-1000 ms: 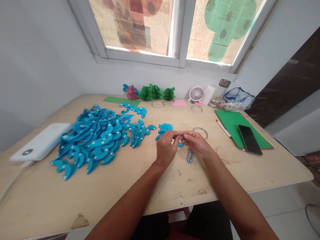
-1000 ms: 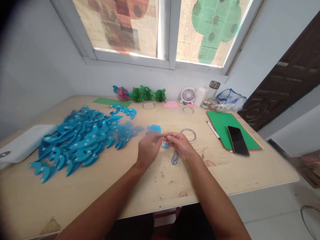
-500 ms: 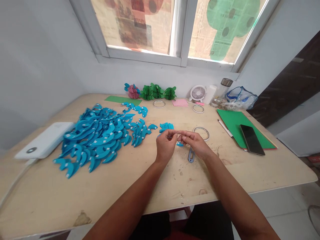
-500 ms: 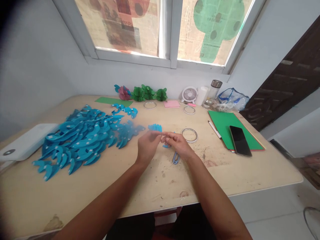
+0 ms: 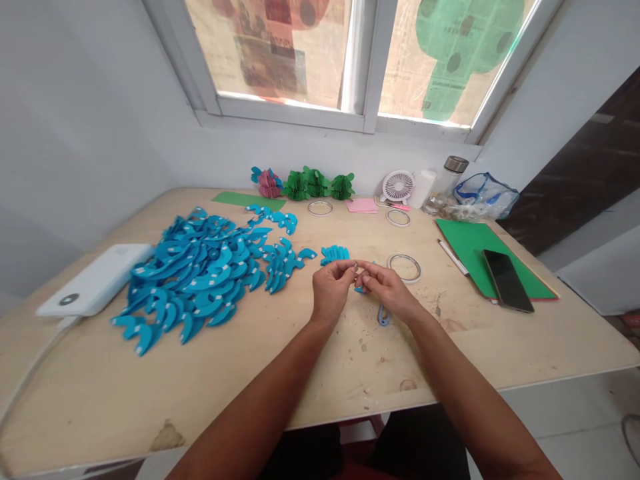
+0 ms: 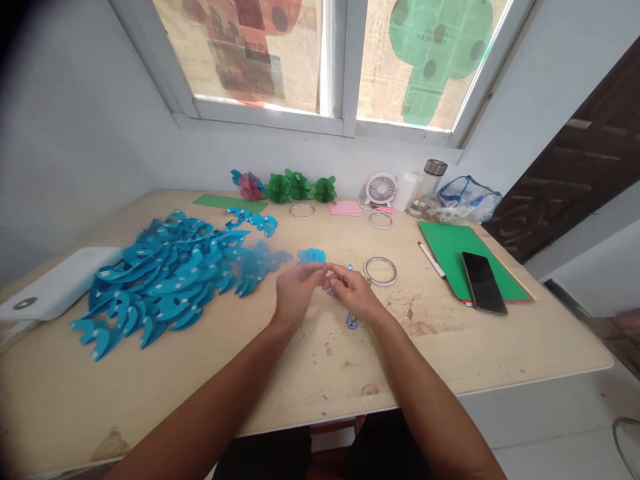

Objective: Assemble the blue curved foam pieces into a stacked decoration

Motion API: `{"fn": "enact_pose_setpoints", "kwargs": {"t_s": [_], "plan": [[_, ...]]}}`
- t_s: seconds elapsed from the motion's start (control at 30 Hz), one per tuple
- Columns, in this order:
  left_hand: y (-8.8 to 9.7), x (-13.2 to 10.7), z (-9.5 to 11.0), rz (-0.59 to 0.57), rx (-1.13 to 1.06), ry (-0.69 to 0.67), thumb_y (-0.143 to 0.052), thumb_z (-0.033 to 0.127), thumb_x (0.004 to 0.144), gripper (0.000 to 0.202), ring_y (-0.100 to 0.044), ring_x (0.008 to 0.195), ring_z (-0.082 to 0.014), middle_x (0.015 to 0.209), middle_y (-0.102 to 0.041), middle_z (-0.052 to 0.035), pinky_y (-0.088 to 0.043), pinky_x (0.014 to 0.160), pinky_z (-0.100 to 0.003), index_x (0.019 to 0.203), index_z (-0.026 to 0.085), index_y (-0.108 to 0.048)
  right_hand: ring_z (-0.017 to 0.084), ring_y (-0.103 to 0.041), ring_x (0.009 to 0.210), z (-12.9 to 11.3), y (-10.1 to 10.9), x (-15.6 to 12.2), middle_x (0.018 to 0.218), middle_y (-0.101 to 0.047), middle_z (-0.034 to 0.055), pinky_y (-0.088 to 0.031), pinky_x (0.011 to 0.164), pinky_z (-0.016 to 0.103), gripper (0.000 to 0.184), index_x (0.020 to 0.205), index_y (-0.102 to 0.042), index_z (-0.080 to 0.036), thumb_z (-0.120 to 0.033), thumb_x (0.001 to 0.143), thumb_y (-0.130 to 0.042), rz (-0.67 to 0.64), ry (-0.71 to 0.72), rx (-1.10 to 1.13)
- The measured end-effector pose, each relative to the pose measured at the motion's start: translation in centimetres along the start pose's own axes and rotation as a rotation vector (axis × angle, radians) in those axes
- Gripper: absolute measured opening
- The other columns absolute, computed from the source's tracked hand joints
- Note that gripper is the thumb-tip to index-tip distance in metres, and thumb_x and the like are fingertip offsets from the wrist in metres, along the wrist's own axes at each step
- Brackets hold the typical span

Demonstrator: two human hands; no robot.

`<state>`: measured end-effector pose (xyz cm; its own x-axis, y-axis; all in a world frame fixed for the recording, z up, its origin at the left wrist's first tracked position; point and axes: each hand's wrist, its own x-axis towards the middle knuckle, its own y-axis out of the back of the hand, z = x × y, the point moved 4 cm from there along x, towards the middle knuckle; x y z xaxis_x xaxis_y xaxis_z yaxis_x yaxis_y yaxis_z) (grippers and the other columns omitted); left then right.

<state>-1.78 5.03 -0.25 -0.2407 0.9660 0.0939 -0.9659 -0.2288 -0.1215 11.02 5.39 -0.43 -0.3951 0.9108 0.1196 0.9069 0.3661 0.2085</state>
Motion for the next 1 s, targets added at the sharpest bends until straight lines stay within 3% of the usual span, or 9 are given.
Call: {"fn": "enact_pose_setpoints", "kwargs": {"t_s": [0.37, 0.63, 1.0], "plan": [[-0.01, 0.38, -1.02, 0.011, -0.162, 0.075, -0.064, 0.018, 0.062, 0.012, -0.063, 0.057, -0.0131, 0.062, -0.067, -0.0010, -0.052, 0.057, -0.024, 0.072, 0.013, -0.070, 0.013, -0.049, 0.065, -0.13, -0.37, -0.10, 0.076, -0.061, 0.0017, -0.042, 0.064, 0.028, 0.045, 0.130, -0.046, -0.018, -0.024, 0.085, -0.044, -0.026, 0.049, -0.166], [0.05, 0.57, -1.06, -0.006, -0.147, 0.079, -0.064, 0.019, 0.062, 0.009, -0.061, 0.054, -0.0122, 0.061, -0.066, -0.0010, -0.051, 0.056, -0.024, 0.068, 0.013, -0.067, 0.012, -0.049, 0.063, -0.44, -0.48, -0.23, 0.076, -0.062, 0.0015, -0.038, 0.060, 0.025, 0.047, 0.133, -0.043, -0.018, -0.020, 0.086, -0.041, -0.029, 0.091, -0.302], [0.24, 0.53, -0.86, 0.016, -0.123, 0.101, -0.066, 0.020, 0.060, 0.010, -0.062, 0.054, -0.0137, 0.058, -0.065, -0.0010, -0.050, 0.054, -0.024, 0.067, 0.012, -0.064, 0.014, -0.052, 0.070, -0.22, -0.68, -0.26, 0.078, -0.062, 0.0017, -0.041, 0.066, 0.027, 0.052, 0.136, -0.037, -0.017, -0.017, 0.084, -0.041, -0.028, 0.114, -0.357]]}}
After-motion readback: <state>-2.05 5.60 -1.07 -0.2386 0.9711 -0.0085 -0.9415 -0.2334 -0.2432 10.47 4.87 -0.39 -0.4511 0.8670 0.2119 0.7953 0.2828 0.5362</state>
